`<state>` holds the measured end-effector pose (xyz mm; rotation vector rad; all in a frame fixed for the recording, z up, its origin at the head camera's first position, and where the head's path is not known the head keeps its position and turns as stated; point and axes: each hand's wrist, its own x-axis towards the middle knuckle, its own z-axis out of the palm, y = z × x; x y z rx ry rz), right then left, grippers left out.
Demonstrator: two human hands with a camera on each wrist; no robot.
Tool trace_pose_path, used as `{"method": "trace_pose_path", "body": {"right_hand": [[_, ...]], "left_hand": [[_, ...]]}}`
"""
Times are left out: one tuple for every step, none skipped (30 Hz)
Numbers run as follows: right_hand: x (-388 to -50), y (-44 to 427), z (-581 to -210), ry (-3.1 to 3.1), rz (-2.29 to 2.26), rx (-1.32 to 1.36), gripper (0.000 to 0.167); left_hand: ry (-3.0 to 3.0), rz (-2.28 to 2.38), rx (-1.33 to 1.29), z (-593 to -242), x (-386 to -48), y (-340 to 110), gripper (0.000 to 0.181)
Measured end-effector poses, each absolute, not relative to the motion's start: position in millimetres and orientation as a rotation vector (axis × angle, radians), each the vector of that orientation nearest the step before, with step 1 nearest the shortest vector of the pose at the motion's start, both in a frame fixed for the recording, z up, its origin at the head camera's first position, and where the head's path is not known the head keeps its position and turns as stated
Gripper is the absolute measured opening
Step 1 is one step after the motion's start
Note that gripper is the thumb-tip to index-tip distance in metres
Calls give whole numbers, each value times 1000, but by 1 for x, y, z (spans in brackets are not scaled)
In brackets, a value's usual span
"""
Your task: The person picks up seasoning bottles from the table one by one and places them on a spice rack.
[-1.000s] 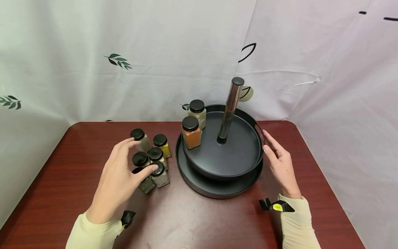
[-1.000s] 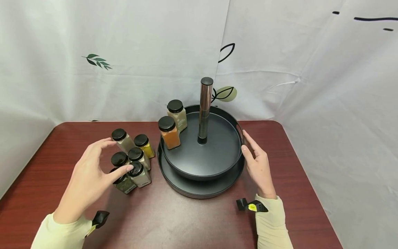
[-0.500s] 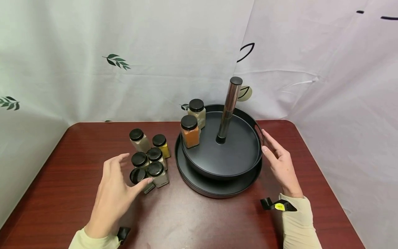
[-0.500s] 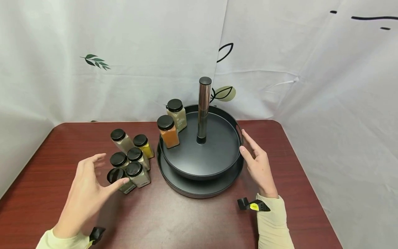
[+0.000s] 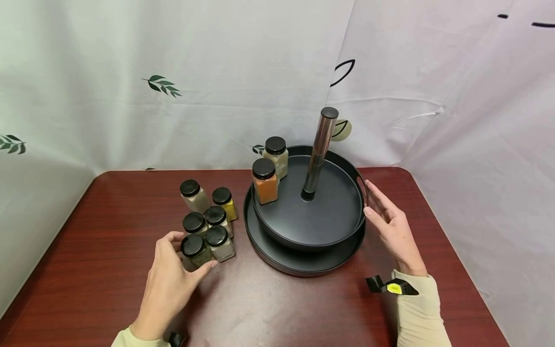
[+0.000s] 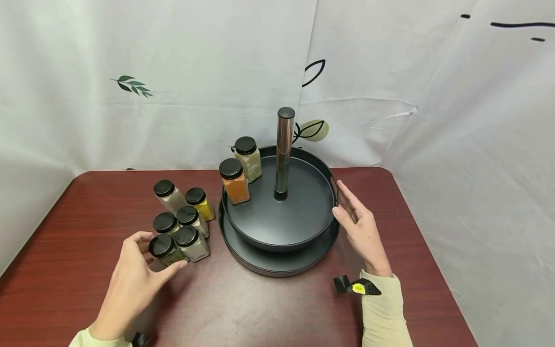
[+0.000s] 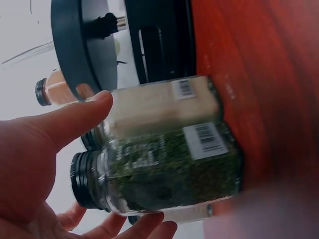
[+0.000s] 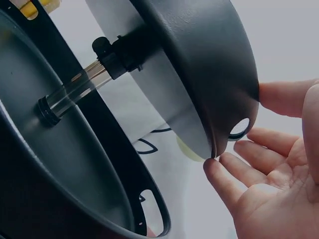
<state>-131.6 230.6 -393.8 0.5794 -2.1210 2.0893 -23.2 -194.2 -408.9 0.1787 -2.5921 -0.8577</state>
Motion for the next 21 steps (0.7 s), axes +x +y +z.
{"method": "trace_pose_path", "body": {"right_hand": [[-132,231,-394,-2126,2090,576,56],[-131,231,-394,-2127,2091,573,57],[-132,231,-393,-2128,2096,562,57],[-131,232,-393,-2131,2096,557,57],[-131,232,-393,-2137,2096,551,57],[-131,232,-393,-2141,2100,544,57],[-131,233,-393,-2142,2104,536,58],[-131,233,-393,-2143,2112,531,58],[-131,233,-393,-2146,2118,524,59],[-131,234,-392,-2151,2123,520,59],[-130,234,-392,-2155,2129,516,59],[-130,234,-392,-2156,2137,515,60],[-130,234,-392,-2156,2145,515,60],[-130,234,-391,-2158,2149,517,60],[-129,234,-391,-2159,2153,519,61],[-129,234,-391,-2159,2158,523,61],[-129,235,-391,-2158,2162,527,62],[-129,235,-391,-2155,2169,531,62],[-129,235,-391,-2152,2175,533,63],[-129,235,-391,-2149,2180,536,64],[-129,235,-391,-2144,2187,539,65]], "left_hand": [[-2591,-855,187,-411,-23,-194,91],[-2589,-853,196,-412,-23,-193,91],[-2587,-854,206,-413,-23,-193,91],[-2585,-857,215,-414,-23,-192,90],[-2582,-859,225,-416,-23,-192,90],[-2579,-861,235,-417,-23,-192,90],[-2576,-862,245,-417,-23,-192,89],[-2573,-863,254,-418,-23,-191,89],[-2572,-861,262,-419,-24,-191,89],[-2571,-862,268,-419,-24,-191,89],[-2569,-864,275,-420,-24,-191,89],[-2569,-868,282,-421,-24,-191,89],[-2573,-871,289,-422,-24,-191,89],[-2575,-880,294,-423,-25,-191,89],[-2576,-890,297,-423,-25,-191,89],[-2577,-904,304,-424,-25,-190,89],[-2579,-916,310,-425,-26,-190,88],[-2582,-926,317,-425,-26,-190,88],[-2582,-937,321,-426,-27,-189,87],[-2580,-943,323,-426,-28,-189,86],[-2580,-945,326,-427,-28,-188,85]]}}
